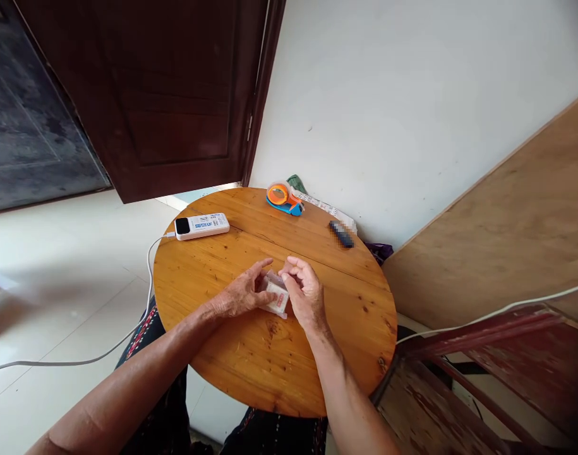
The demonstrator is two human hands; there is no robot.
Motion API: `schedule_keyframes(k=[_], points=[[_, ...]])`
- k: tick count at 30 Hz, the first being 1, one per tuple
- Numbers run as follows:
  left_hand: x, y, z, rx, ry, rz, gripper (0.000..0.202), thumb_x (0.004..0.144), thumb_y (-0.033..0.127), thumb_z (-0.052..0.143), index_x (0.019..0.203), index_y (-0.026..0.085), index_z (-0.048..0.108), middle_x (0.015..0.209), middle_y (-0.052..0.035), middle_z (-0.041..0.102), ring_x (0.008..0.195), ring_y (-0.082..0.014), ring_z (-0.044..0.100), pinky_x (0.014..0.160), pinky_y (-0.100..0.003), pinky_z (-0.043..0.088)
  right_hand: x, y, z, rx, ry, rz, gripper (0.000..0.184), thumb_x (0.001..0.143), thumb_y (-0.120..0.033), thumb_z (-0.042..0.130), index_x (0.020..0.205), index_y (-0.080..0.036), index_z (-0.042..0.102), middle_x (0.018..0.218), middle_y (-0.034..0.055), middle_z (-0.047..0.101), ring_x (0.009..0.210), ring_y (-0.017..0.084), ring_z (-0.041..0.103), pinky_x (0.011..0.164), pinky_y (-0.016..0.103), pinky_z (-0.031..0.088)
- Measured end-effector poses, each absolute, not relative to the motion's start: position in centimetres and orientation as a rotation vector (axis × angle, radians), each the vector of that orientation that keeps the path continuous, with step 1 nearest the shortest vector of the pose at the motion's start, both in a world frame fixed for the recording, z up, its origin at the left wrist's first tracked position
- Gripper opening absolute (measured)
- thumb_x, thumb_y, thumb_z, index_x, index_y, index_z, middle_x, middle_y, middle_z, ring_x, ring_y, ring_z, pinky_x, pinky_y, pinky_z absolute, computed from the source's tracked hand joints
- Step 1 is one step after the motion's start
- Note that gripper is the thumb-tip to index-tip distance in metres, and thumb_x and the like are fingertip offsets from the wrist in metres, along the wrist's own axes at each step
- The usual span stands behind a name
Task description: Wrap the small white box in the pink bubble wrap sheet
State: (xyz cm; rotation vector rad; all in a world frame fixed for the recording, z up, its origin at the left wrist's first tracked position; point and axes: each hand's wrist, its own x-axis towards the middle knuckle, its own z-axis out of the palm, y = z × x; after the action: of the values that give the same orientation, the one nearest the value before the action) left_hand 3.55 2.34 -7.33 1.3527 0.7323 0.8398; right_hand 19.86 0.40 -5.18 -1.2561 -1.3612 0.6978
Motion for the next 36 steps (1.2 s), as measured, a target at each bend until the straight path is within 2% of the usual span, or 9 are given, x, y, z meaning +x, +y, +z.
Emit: schedule_keyframes(k=[4, 10, 15, 24, 33, 36], points=[[3.7, 2.6, -7.7, 1.427, 0.781, 0.854, 0.081, 0.076, 0.03, 0.071, 0.148, 0.018, 0.035, 0.108, -0.005, 0.062, 0.091, -0.0164, 0.057, 0.085, -0.032, 0.047, 19.7, 0.1, -5.1, -1.271, -1.312, 0.708, 0.04, 0.082, -0.031, 0.064, 0.12, -0.02, 0.058, 0.087, 0.0043, 0.074, 0.081, 0.019, 0.071, 0.081, 0.035, 0.057], [3.9, 2.7, -7.4, 1.552, 0.854, 0.85, 0.072, 0.08, 0.028, 0.065, 0.146, 0.015, 0.04, 0.101, -0.0035, 0.063, 0.081, -0.0131, 0.056, 0.077, -0.027, 0.047, 19.7, -0.9, -4.6, -1.331, -1.42, 0.642, 0.031, 0.082, -0.027, 0.063, 0.113, -0.022, 0.064, 0.09, 0.0049, 0.077, 0.083, 0.021, 0.073, 0.081, 0.035, 0.058], [4.0, 2.2, -6.6, 1.625, 0.978, 0.824, 0.066, 0.079, 0.027, 0.064, 0.142, 0.016, 0.048, 0.095, -0.0026, 0.063, 0.078, -0.0134, 0.055, 0.073, -0.026, 0.048, 19.9, -1.4, -4.3, -1.366, -1.543, 0.523, 0.029, 0.087, -0.024, 0.058, 0.115, -0.022, 0.065, 0.092, 0.0045, 0.078, 0.085, 0.02, 0.074, 0.083, 0.034, 0.057], [4.1, 2.1, -5.6, 1.688, 1.016, 0.822, 0.059, 0.079, 0.025, 0.062, 0.137, 0.016, 0.055, 0.092, -0.0025, 0.064, 0.078, -0.0145, 0.056, 0.075, -0.026, 0.05, 20.1, -1.6, -3.7, -1.425, -1.895, -0.082, 0.024, 0.095, -0.023, 0.052, 0.102, -0.025, 0.075, 0.089, 0.0066, 0.079, 0.079, 0.022, 0.072, 0.082, 0.035, 0.05], [4.3, 2.2, -6.2, 1.706, 1.014, 0.869, 0.057, 0.079, 0.025, 0.063, 0.135, 0.018, 0.056, 0.092, -0.0015, 0.063, 0.079, -0.0141, 0.055, 0.077, -0.026, 0.05, 19.8, -1.8, -3.9, -1.407, -1.843, -0.105, 0.026, 0.096, -0.026, 0.049, 0.102, -0.025, 0.075, 0.09, 0.0068, 0.078, 0.081, 0.023, 0.071, 0.078, 0.035, 0.053], [4.4, 2.4, -6.3, 1.708, 1.021, 0.881, 0.055, 0.08, 0.027, 0.064, 0.134, 0.018, 0.057, 0.094, -0.002, 0.064, 0.079, -0.0141, 0.055, 0.078, -0.027, 0.05, 19.9, -2.3, -3.9, -1.405, -1.894, -0.14, 0.027, 0.097, -0.024, 0.048, 0.107, -0.024, 0.074, 0.091, 0.0074, 0.078, 0.082, 0.022, 0.072, 0.083, 0.037, 0.053]])
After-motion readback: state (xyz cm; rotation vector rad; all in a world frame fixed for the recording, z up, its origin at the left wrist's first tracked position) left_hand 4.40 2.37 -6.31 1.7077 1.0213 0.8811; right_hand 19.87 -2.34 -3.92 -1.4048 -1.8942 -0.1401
